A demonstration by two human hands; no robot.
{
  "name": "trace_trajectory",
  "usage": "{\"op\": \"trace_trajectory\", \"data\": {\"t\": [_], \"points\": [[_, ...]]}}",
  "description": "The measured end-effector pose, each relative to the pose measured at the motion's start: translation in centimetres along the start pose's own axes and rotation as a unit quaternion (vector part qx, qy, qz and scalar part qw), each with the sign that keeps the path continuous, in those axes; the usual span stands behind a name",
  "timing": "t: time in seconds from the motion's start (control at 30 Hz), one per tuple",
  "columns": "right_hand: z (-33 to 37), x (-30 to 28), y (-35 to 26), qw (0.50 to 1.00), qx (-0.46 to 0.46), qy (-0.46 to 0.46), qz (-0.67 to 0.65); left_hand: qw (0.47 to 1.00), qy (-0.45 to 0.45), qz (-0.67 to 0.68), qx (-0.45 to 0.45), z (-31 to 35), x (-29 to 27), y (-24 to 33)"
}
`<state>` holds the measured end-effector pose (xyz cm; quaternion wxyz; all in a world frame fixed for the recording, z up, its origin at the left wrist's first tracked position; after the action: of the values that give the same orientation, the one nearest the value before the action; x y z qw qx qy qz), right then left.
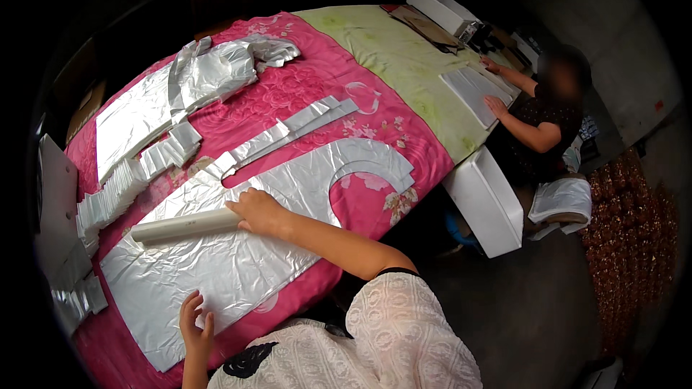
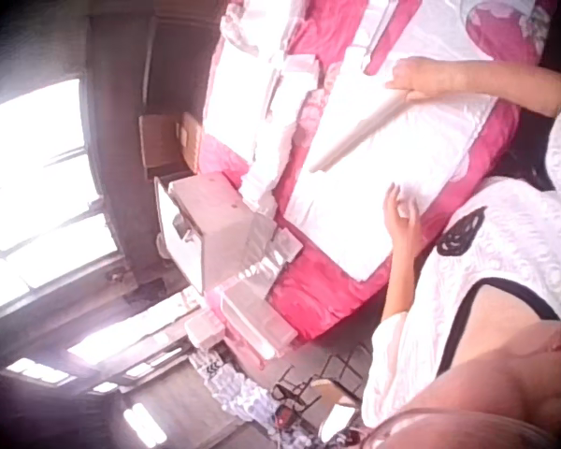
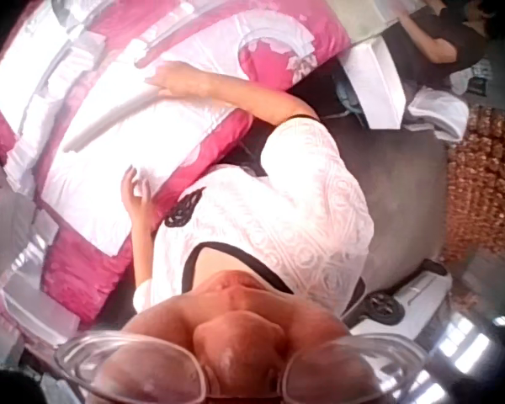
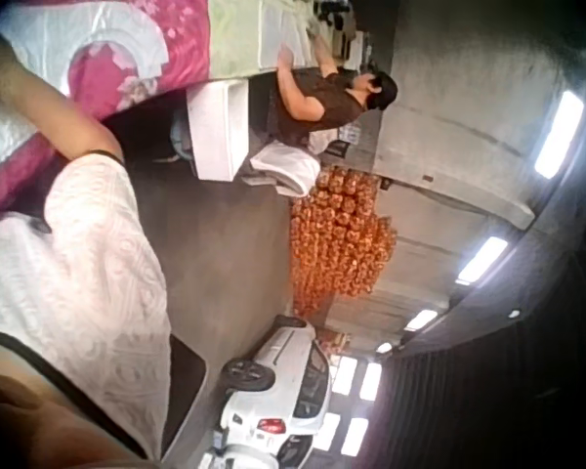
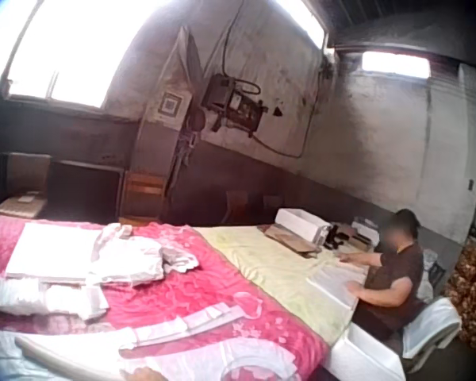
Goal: The person wraps small rectangular items in clear plastic film on a pink table. They unroll a strip of film, place an item on it, and fold the film over to encase the item. The wrapped items are stacked on the table as the process repeats.
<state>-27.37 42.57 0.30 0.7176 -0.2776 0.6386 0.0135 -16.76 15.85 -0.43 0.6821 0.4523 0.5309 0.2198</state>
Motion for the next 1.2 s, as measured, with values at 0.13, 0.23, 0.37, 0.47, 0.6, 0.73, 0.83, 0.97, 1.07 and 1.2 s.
{"op": "trace_trajectory", "data": {"t": [0.13, 0.23, 0.37, 0.47, 0.6, 0.73, 0.83, 0.97, 1.07, 1.2], "points": [[5.9, 3.0, -4.3, 0.996, 0.072, 0.012, -0.052, 0.996, -0.029, -0.063, 0.062, -1.4, 1.8, 1.4], [8.5, 4.8, -8.2, 0.989, 0.075, 0.023, -0.124, 0.989, -0.021, -0.109, 0.097, -2.6, 3.2, 1.6], [9.3, 5.5, -10.6, 0.982, 0.024, 0.080, -0.168, 0.985, 0.011, -0.143, 0.094, -3.7, 4.7, 1.7], [8.2, 4.1, -9.0, 0.978, -0.055, 0.074, -0.189, 0.984, 0.032, -0.139, 0.103, -3.5, 5.1, 2.2], [7.6, 4.0, -3.5, 0.998, -0.049, 0.031, -0.017, 0.978, 0.031, -0.171, 0.112, -3.9, 7.2, 2.7], [7.6, 1.3, 6.2, 0.997, 0.032, 0.056, 0.050, 0.981, 0.004, -0.167, 0.103, -3.8, 8.4, 3.8], [10.3, -1.7, 16.0, 0.979, 0.136, 0.135, 0.070, 0.979, -0.014, -0.171, 0.112, -3.7, 9.5, 5.0], [16.2, -4.3, 24.8, 0.929, 0.273, 0.209, 0.136, 0.979, -0.026, -0.181, 0.091, -3.9, 11.3, 6.6], [17.6, -5.3, 25.6, 0.917, 0.312, 0.227, 0.103, 0.978, -0.026, -0.194, 0.074, -3.8, 12.2, 7.3], [16.5, -7.7, 20.5, 0.909, 0.278, 0.278, 0.140, 0.974, -0.034, -0.212, 0.078, -3.9, 12.5, 7.9]]}}
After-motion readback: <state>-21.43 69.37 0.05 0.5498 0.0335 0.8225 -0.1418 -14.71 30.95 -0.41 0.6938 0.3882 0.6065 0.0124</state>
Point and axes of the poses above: each hand's wrist, its own z-axis away from the middle knuckle, its own x-axis out of the palm, y = z × x, the point moved 6 cm from there along -z, towards the middle knuckle, and after that the axes turned 4 degrees about -y, right-handed, at the moved point
